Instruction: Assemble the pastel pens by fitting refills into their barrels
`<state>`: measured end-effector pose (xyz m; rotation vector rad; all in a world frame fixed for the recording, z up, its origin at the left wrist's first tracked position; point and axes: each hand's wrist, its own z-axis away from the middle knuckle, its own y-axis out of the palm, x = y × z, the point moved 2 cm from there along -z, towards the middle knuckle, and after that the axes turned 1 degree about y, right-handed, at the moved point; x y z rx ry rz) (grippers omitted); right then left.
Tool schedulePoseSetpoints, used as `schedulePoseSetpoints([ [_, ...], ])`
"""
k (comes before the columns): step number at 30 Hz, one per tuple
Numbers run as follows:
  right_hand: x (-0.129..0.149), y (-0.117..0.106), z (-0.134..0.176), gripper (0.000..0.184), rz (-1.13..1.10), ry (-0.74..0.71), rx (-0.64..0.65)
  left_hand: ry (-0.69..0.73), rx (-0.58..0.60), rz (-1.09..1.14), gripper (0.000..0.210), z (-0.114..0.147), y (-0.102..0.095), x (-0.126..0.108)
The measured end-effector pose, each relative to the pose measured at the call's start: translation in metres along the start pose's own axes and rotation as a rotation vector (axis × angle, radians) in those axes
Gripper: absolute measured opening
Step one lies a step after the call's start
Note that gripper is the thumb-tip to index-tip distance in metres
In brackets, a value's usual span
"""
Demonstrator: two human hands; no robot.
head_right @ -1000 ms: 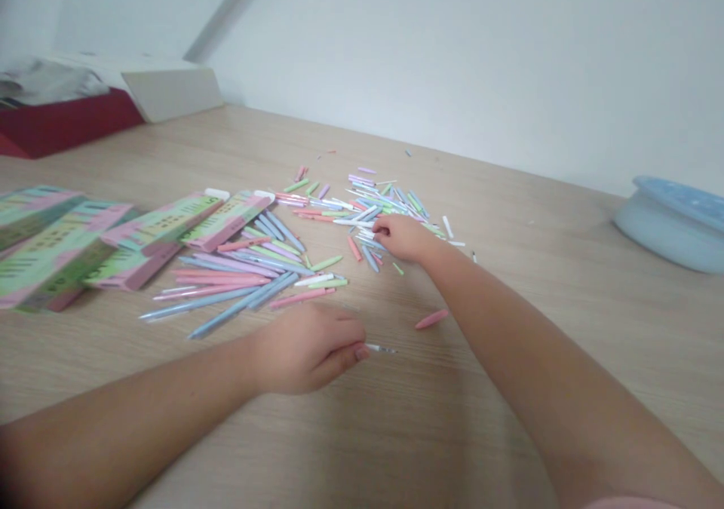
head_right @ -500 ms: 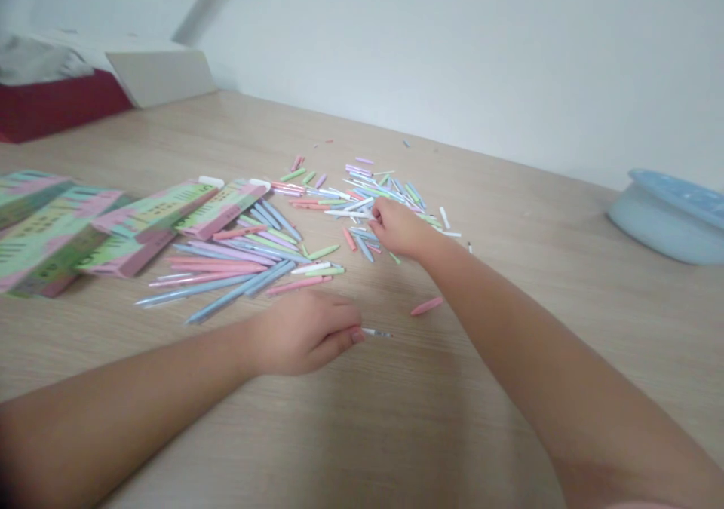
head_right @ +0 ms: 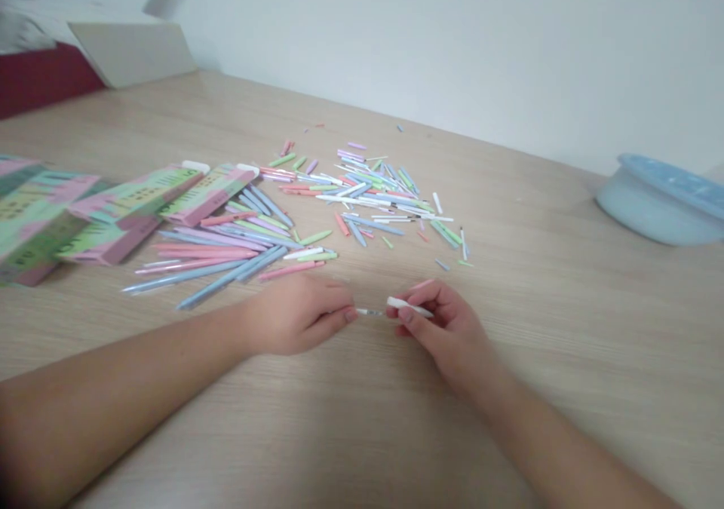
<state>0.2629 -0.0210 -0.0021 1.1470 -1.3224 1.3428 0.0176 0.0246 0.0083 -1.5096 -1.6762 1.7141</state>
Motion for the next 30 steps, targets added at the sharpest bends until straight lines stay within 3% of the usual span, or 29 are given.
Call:
schedulePoseSetpoints([
  [6,-0.003,-0.004,0.011,0.014,0.178,-0.186,-0.097,0.009,0.008,-0.021,0.040,0.001,0.000,0.001],
  [13,0.002,0.002,0.013,0.009,0.340,-0.267,-0.034,0.011,0.027,-0.027,0.040,0.002,0.000,0.000],
  [30,0.001,0.003,0.020,0.007,0.472,-0.371,0.024,0.019,0.029,-0.043,0.038,0.001,0.000,0.001],
])
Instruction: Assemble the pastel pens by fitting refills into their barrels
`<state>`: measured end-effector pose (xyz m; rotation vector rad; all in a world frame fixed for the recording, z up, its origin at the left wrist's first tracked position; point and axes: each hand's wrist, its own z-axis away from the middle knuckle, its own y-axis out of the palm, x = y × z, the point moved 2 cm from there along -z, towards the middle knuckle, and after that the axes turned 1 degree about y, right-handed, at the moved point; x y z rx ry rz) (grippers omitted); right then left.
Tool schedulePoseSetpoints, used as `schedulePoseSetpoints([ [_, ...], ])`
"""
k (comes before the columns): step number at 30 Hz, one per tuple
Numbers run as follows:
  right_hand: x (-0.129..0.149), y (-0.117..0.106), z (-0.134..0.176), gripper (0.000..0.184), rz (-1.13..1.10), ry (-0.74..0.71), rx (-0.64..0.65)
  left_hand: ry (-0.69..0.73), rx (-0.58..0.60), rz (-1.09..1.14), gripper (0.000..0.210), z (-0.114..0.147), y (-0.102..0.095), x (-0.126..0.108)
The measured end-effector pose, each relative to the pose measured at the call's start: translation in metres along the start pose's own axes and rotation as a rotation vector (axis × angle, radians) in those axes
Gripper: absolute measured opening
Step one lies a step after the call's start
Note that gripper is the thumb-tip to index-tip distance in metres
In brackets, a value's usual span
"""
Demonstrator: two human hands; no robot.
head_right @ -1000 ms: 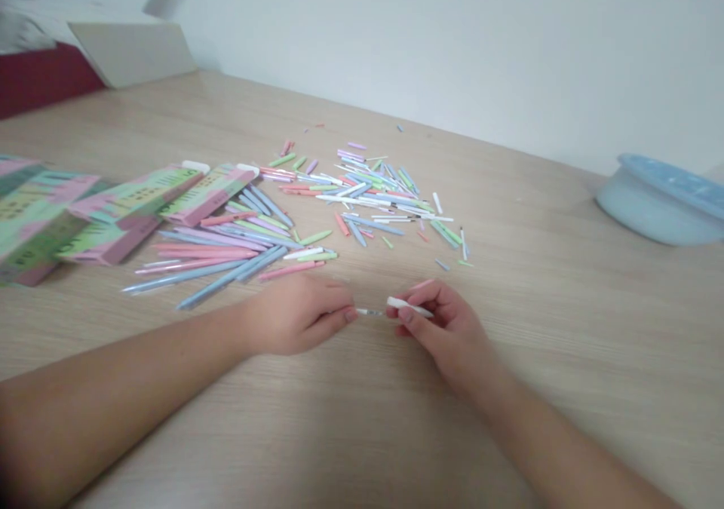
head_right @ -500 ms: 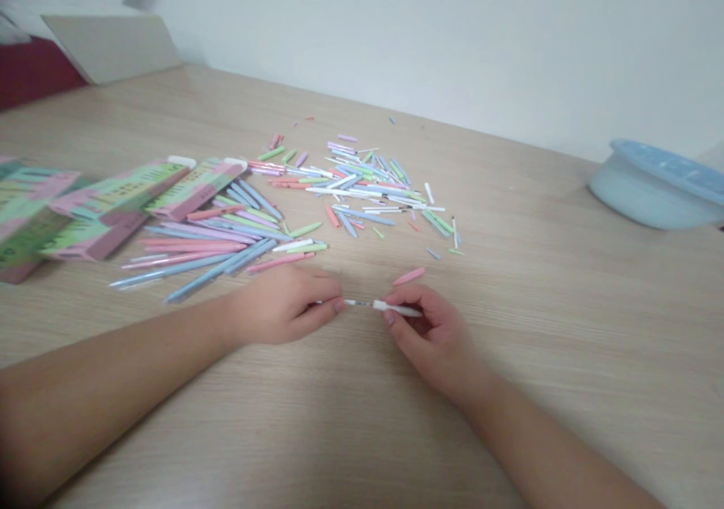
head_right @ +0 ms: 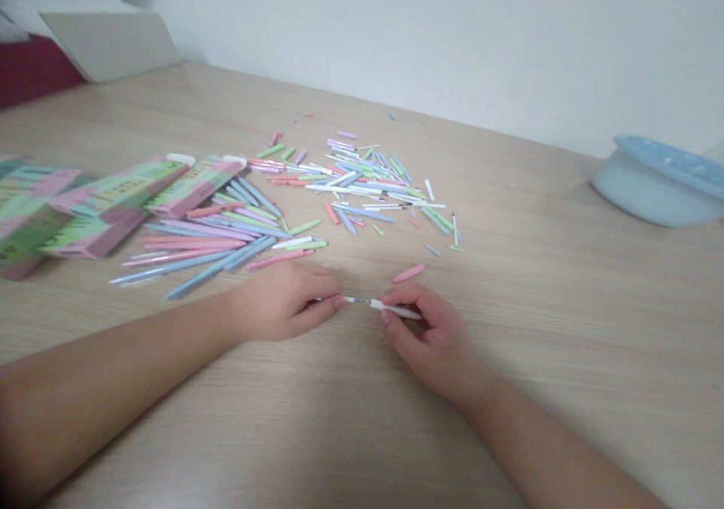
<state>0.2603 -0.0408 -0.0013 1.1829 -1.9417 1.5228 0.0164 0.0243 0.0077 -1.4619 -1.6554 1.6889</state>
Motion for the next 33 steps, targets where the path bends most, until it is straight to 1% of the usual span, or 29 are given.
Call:
schedulePoseSetpoints([
  [4,-0.001,0.000,0.001,0.007,0.030,-0.015,-0.008,0.000,0.000,-0.004,0.038,0.000,0.000,0.000],
  [11,0.000,0.001,0.000,0.009,0.002,-0.002,0.021,0.006,0.005,-0.013,0.038,0.000,0.001,0.000],
  [16,-0.002,0.003,0.002,0.010,0.060,-0.004,0.028,0.006,0.025,-0.045,0.038,0.001,0.002,-0.001],
  [18,-0.002,0.004,0.003,0.012,0.105,-0.041,0.040,0.011,0.031,-0.063,0.038,0.001,0.002,-0.001],
  [22,0.000,0.006,0.003,0.015,0.167,-0.160,0.072,0.008,0.055,-0.087,0.038,0.000,0.003,-0.001],
  [31,0.001,0.010,0.004,0.018,0.202,-0.204,0.110,-0.035,0.093,-0.126,0.034,0.001,0.007,-0.001],
  [33,0.003,0.011,0.004,0.018,0.200,-0.217,0.129,-0.055,0.091,-0.145,0.037,0.002,0.008,-0.003],
])
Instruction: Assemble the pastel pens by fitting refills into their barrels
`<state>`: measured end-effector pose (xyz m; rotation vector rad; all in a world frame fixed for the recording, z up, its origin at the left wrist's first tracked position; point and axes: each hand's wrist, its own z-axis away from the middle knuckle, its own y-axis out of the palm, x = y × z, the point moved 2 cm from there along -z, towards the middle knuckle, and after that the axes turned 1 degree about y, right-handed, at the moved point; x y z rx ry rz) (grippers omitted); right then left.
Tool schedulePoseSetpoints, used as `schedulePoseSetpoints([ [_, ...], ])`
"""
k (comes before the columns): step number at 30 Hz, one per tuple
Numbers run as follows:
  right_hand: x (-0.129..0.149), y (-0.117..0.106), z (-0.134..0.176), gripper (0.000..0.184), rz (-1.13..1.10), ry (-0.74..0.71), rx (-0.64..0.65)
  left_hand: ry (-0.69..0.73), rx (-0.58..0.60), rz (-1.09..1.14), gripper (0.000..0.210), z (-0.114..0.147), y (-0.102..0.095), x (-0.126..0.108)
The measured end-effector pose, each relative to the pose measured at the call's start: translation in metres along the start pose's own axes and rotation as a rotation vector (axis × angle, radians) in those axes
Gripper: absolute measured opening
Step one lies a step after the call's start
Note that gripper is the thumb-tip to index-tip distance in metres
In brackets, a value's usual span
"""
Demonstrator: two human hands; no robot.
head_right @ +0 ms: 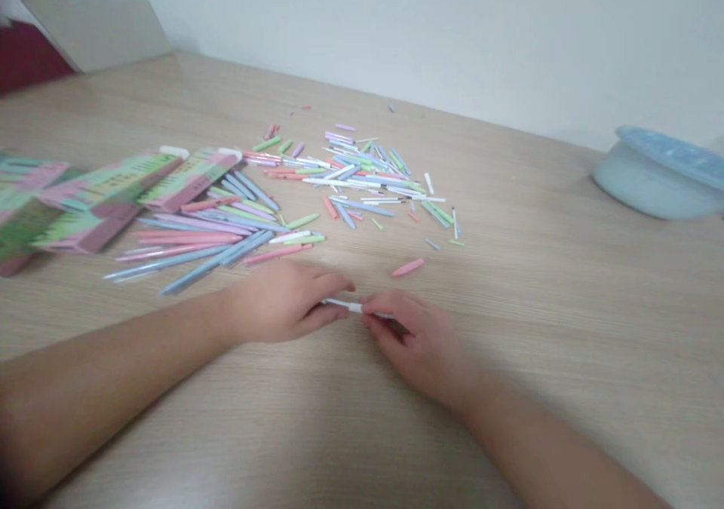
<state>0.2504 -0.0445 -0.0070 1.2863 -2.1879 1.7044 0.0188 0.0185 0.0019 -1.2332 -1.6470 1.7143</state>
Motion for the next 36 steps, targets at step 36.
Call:
schedulePoseSetpoints([
  [36,0.018,0.008,-0.006,0.012,-0.020,0.100,0.106,-0.060,0.047,-0.054,0.079,0.001,0.001,-0.023],
])
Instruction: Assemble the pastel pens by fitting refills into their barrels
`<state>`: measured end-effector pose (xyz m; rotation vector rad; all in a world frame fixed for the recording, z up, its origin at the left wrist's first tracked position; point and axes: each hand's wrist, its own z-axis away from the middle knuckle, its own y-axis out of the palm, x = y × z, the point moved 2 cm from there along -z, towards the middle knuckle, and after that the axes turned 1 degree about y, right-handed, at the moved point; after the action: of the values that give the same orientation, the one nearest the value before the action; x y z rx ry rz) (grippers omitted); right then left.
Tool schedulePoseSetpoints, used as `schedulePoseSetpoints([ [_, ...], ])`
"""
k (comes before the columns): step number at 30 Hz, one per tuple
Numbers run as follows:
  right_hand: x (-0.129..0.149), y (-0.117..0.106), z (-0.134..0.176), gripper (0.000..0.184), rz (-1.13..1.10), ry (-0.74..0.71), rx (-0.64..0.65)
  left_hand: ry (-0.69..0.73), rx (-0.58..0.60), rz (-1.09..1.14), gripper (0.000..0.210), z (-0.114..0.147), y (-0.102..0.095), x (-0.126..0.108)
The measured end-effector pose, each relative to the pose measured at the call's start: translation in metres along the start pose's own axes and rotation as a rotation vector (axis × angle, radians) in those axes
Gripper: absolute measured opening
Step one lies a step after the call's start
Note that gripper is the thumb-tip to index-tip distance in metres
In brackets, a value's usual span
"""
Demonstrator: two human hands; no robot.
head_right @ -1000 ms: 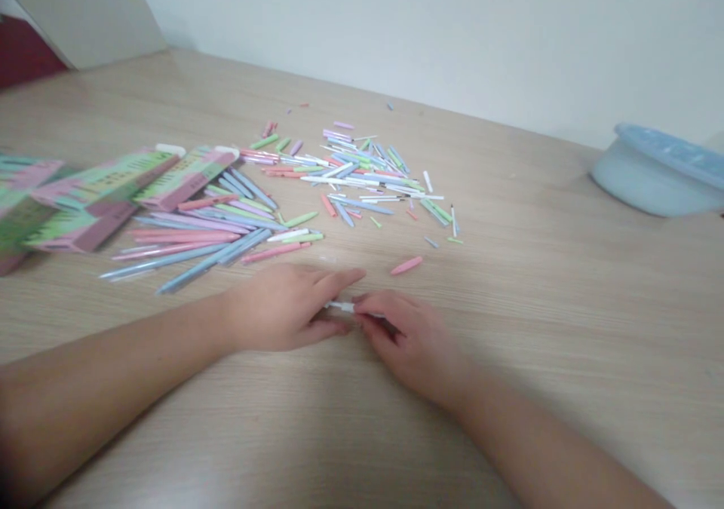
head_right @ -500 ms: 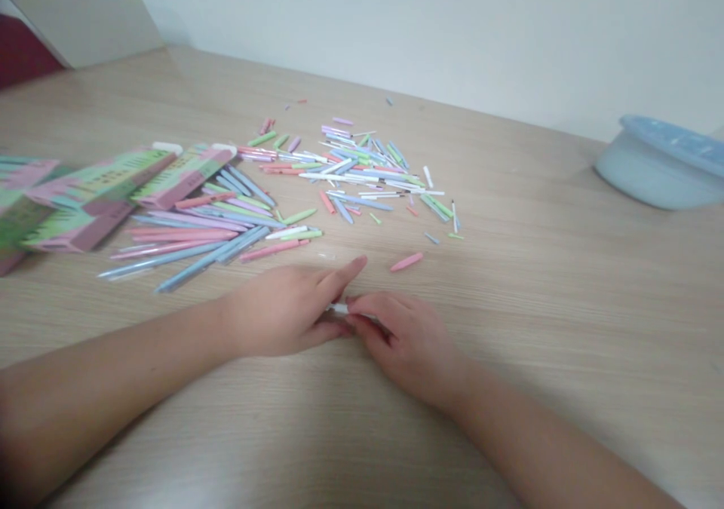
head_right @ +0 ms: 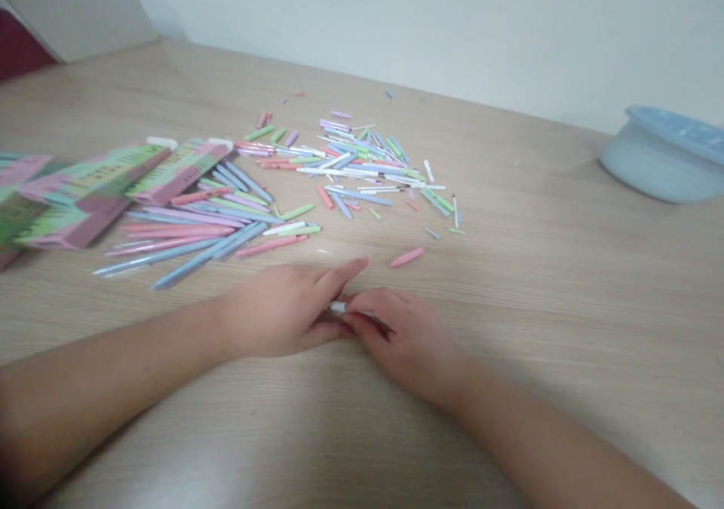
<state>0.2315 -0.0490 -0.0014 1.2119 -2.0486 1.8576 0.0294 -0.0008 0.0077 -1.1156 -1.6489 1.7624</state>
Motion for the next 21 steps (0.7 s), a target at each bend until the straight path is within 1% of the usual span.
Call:
schedulePoseSetpoints([
  [6,-0.007,-0.005,0.005,0.013,0.005,0.006,-0.043,0.044,-0.037,0.106,0.044,0.001,-0.004,0.008],
  [9,-0.010,-0.010,0.007,0.012,0.032,0.017,-0.088,0.108,-0.043,0.115,0.031,0.001,-0.005,0.011],
  [12,-0.012,-0.013,0.008,0.012,0.037,0.009,-0.100,0.159,-0.052,0.086,0.032,0.001,-0.006,0.012],
  [15,-0.012,-0.014,0.008,0.014,0.036,0.000,-0.097,0.168,-0.064,0.089,0.033,0.001,-0.006,0.012],
  [21,-0.014,-0.016,0.009,0.014,0.022,0.069,-0.112,0.156,-0.073,0.136,0.030,0.001,-0.006,0.012],
])
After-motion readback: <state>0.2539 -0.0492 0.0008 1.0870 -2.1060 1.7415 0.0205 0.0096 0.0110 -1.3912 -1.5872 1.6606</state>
